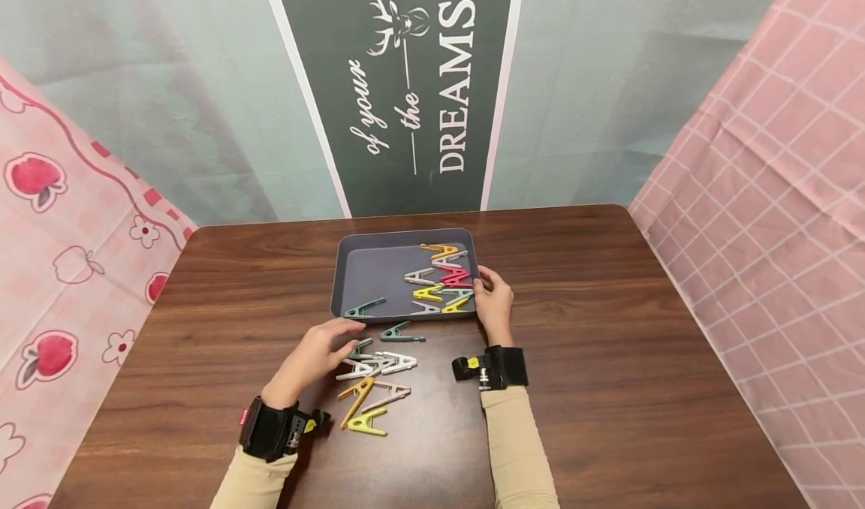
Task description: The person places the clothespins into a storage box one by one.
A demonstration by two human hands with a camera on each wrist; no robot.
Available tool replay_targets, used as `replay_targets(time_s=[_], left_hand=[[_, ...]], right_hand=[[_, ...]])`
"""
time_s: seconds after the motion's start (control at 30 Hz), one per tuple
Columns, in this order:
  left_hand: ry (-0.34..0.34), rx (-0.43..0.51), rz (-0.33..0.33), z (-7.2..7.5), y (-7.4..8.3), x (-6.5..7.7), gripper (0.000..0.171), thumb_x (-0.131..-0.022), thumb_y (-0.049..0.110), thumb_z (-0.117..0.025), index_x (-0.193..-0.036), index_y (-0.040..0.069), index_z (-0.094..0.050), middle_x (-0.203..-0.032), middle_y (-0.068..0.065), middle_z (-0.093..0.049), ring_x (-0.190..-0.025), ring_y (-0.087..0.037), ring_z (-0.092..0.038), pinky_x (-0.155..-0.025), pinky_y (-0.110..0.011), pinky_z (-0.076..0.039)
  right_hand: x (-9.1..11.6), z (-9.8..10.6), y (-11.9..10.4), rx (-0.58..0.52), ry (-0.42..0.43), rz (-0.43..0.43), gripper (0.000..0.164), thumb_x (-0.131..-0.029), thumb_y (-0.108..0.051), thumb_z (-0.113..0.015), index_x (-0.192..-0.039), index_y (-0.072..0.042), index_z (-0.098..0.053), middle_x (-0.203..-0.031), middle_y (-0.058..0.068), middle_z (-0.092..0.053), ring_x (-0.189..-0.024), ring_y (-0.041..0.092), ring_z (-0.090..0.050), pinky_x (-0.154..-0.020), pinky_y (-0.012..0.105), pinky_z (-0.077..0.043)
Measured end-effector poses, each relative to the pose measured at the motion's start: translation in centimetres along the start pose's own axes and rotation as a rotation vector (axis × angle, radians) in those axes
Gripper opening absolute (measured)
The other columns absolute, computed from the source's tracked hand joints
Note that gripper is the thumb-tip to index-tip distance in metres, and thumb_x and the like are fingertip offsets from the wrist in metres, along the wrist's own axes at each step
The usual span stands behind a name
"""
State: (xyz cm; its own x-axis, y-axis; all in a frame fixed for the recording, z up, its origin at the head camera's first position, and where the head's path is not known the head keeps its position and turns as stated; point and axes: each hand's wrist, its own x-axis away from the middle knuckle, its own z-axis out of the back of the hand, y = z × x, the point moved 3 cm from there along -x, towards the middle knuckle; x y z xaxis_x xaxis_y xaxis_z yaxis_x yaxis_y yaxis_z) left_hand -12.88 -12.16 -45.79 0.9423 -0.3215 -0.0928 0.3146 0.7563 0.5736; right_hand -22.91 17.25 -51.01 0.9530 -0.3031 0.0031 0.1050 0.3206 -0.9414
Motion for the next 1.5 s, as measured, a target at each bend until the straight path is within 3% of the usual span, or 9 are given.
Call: replay_targets(time_s=[0.23,0.53,0.77,0.97,1.5], left_hand=[[-0.039,0.004,0.043,-0.8,-0.8,0.1,0.029,-0.086,0.005,-0.068,-0.115,0.001,-0.068,-0.115,-0.015,-0.069,-0.11,-0.03,-0.064,-0.095,-0.045,-0.052],[-0.045,-0.019,-0.008,-1.2,-1.5,0.4,0.03,-0.082,0.005,-0.072,-0.112,-0.002,-0.069,-0.105,-0.013,-0.069,-0.098,-0.027,-0.066,-0.087,-0.043,-0.054],[-0.082,0.025,0.037,-1.1,-1.8,0.6,0.033,-0.083,0.007,-0.072,-0.114,-0.003,-0.068,-0.106,-0.013,-0.068,-0.096,-0.024,-0.065,-0.084,-0.04,-0.054],[-0.1,0.034,0.032,-1.1,-1.9,0.4,0.033,-0.082,0.006,-0.072,-0.113,-0.004,-0.068,-0.099,-0.012,-0.067,-0.088,-0.02,-0.062,-0.077,-0.034,-0.053],[-0.098,-0.004,0.045,-1.8,-1.6,0.1,0.031,-0.08,0.004,-0.075,-0.11,-0.002,-0.07,-0.098,-0.011,-0.065,-0.089,-0.02,-0.061,-0.079,-0.035,-0.053]], right_hand=[[-0.1,-0.1,0.0,-0.008,-0.005,0.004,0.03,-0.094,-0.005,-0.057,-0.123,0.002,-0.063,-0.123,0.025,-0.065,-0.108,0.031,-0.064,-0.067,-0.002,-0.038],[-0.2,-0.1,0.0,-0.026,-0.012,-0.013,0.031,-0.094,-0.006,-0.056,-0.123,0.001,-0.063,-0.124,0.024,-0.064,-0.11,0.03,-0.063,-0.067,-0.002,-0.038],[-0.2,-0.1,-0.1,-0.028,-0.006,-0.008,0.031,-0.094,-0.005,-0.057,-0.123,0.001,-0.063,-0.124,0.025,-0.064,-0.108,0.031,-0.063,-0.067,-0.001,-0.038],[-0.2,0.0,-0.1,-0.026,-0.005,-0.004,0.03,-0.094,-0.005,-0.057,-0.123,0.001,-0.063,-0.123,0.025,-0.064,-0.107,0.031,-0.064,-0.067,-0.001,-0.038],[0.0,0.1,0.0,-0.009,-0.003,-0.018,0.031,-0.093,-0.005,-0.057,-0.123,0.0,-0.063,-0.122,0.025,-0.065,-0.108,0.031,-0.064,-0.069,0.002,-0.039]])
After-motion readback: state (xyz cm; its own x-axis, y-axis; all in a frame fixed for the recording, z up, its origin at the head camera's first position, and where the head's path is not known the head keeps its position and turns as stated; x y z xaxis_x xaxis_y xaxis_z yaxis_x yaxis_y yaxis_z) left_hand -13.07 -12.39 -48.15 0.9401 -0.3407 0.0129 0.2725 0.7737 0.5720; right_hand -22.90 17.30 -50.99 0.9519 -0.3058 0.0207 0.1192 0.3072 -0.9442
